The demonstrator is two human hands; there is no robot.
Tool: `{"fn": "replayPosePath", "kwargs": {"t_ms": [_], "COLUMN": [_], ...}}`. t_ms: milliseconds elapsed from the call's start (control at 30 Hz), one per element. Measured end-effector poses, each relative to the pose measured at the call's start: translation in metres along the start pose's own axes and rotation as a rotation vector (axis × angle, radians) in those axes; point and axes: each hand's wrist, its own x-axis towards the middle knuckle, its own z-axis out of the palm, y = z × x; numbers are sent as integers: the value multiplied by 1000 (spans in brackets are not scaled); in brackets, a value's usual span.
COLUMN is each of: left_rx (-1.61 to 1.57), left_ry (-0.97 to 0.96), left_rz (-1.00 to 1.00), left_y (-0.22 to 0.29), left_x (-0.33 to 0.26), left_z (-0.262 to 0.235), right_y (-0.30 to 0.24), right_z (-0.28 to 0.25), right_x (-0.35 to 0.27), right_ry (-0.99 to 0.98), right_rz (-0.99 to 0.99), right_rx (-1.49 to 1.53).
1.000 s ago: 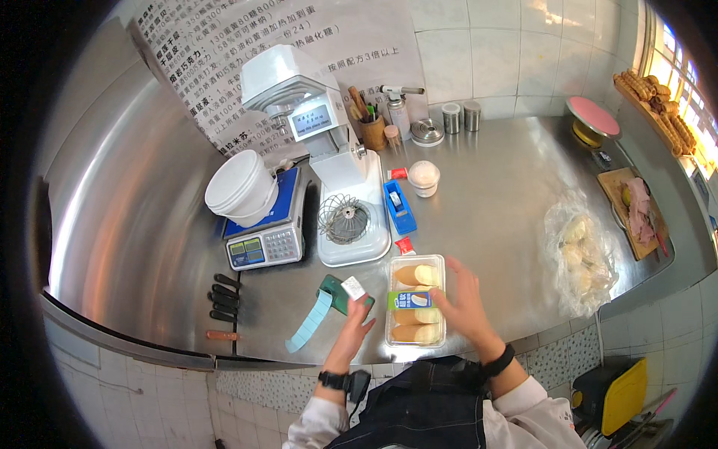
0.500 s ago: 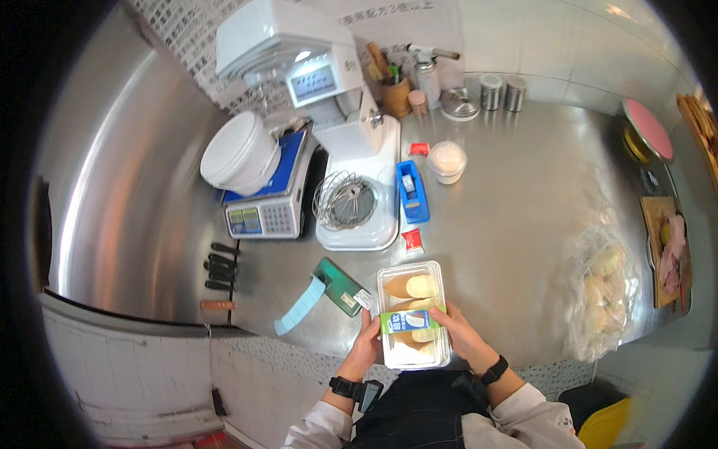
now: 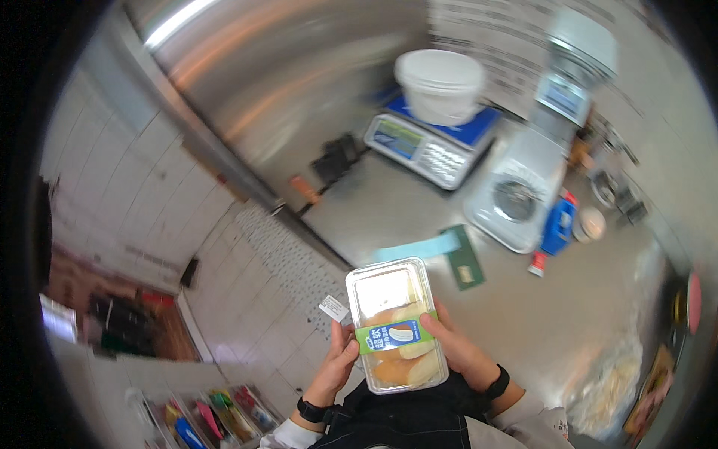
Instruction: The person retrieves a printed label, walks to a kitchen area, and applies the label to a plastic container of cream-filled pastries. They then carry the container to a refrigerated display case, place it inside, and stack a small paper bag on top of it.
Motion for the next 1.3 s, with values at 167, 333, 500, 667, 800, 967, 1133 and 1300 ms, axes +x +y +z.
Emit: {"fn": "replayPosePath", "kwargs": {"t_ms": [167, 333, 500, 667, 800, 967, 1133, 1300], "left_rx": [-35, -7, -115, -109, -54, -106, -401, -363], "left_ry": [320, 601, 809, 954, 1077, 1347, 1569, 1563], "left_rz": [91, 248, 252, 236, 86, 142, 225, 265], "left_y": [16, 20, 19, 37, 81, 120, 130, 156], "left_x": [-74, -133, -156, -168, -183, -209, -242, -295], "left_z": [-113, -192, -271, -368, -455, -547, -649, -820], "right_y": [55, 109, 153, 199, 248, 336, 437, 534], "right_z": [105, 196, 272, 347, 427, 553, 674, 790], "right_x": [82, 157, 230, 338, 433, 540, 608, 673], "right_ry": [-259, -431, -673, -834, -935, -1284, -1455, -1311], "right_rz": [182, 435, 430, 641, 784, 1054, 1115, 1140], "right_rx": [-134, -251, -387, -412, -660, -663, -695, -837]}}
